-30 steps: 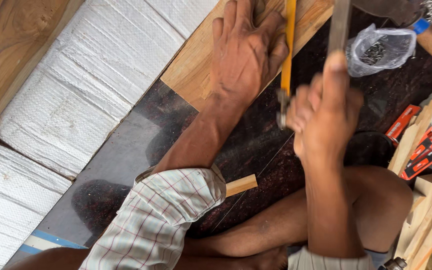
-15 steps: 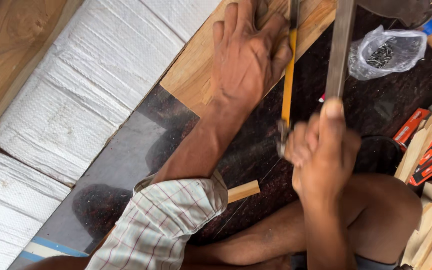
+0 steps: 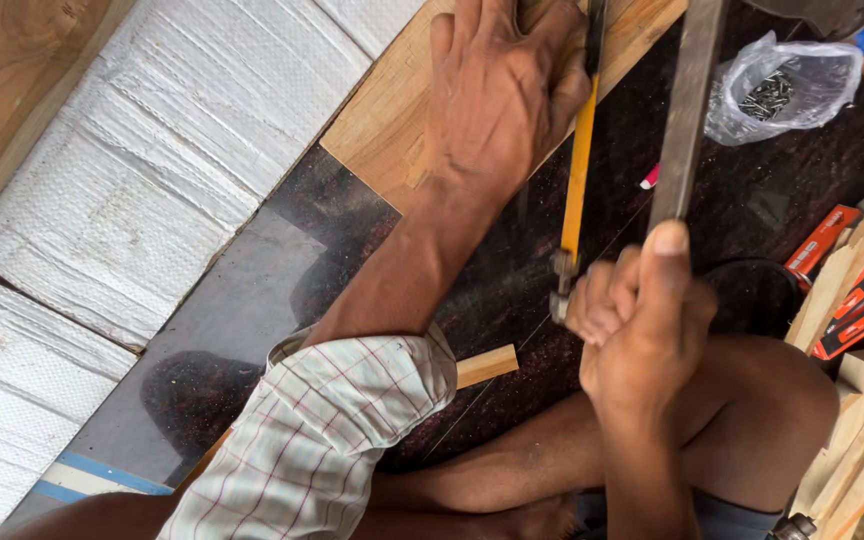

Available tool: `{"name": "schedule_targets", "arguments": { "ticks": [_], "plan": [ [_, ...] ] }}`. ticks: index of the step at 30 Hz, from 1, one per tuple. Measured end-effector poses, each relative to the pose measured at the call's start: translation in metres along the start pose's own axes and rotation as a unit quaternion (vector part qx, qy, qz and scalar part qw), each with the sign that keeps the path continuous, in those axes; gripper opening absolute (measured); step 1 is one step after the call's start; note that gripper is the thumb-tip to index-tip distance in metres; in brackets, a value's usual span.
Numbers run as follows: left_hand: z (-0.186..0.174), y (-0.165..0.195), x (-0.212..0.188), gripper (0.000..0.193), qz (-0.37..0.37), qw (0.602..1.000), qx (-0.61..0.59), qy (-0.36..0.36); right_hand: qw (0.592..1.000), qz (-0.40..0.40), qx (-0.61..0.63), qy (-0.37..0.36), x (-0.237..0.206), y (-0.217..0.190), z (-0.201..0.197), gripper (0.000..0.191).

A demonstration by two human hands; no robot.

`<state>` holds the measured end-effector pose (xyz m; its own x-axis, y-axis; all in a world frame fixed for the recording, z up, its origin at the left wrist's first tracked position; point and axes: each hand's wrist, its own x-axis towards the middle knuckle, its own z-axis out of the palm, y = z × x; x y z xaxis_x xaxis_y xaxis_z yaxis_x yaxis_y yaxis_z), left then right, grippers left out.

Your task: The person marks a wooden stick with a pencil, then uses a hand saw to cut a small wooden piece placed on a larger plank. The person handles the wood and saw while sitting on the floor.

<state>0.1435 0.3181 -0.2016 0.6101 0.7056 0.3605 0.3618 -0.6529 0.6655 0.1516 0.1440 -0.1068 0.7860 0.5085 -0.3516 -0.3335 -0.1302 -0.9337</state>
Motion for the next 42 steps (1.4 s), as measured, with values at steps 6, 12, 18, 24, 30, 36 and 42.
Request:
{"name": "schedule_targets", "arguments": {
  "ticks": [6, 12, 18, 24, 30, 36, 42],
  "plan": [
    [-0.004, 0.004, 0.008, 0.031, 0.014, 1.0, -0.011, 0.012, 0.998, -0.051, -0.029, -0.013, 0.092, -0.022, 0.024, 0.061],
    [-0.003, 0.004, 0.006, 0.024, -0.036, 0.996, 0.007, -0.082, 1.0, 0.015, -0.004, 0.018, 0.008, -0.004, -0.006, 0.059],
    [0.0, 0.001, 0.002, 0.03, -0.002, 1.0, -0.008, -0.001, 0.999, 0.019, 0.018, 0.019, 0.026, -0.017, 0.019, 0.063],
    [-0.01, 0.007, 0.007, 0.029, 0.014, 1.0, -0.005, 0.014, 0.998, -0.049, -0.046, -0.006, 0.088, -0.02, 0.024, 0.065],
    [-0.006, 0.003, 0.001, 0.03, 0.014, 1.0, 0.0, 0.011, 0.999, 0.005, -0.023, 0.037, -0.026, 0.002, -0.004, 0.058],
    [0.001, 0.001, 0.0, 0.024, 0.015, 1.0, -0.009, 0.008, 0.999, -0.031, -0.043, 0.005, 0.059, -0.018, 0.018, 0.067],
    [-0.007, 0.004, 0.001, 0.023, 0.027, 1.0, -0.001, -0.011, 0.999, -0.005, -0.035, 0.012, 0.063, -0.022, 0.018, 0.064]
  ]
}}
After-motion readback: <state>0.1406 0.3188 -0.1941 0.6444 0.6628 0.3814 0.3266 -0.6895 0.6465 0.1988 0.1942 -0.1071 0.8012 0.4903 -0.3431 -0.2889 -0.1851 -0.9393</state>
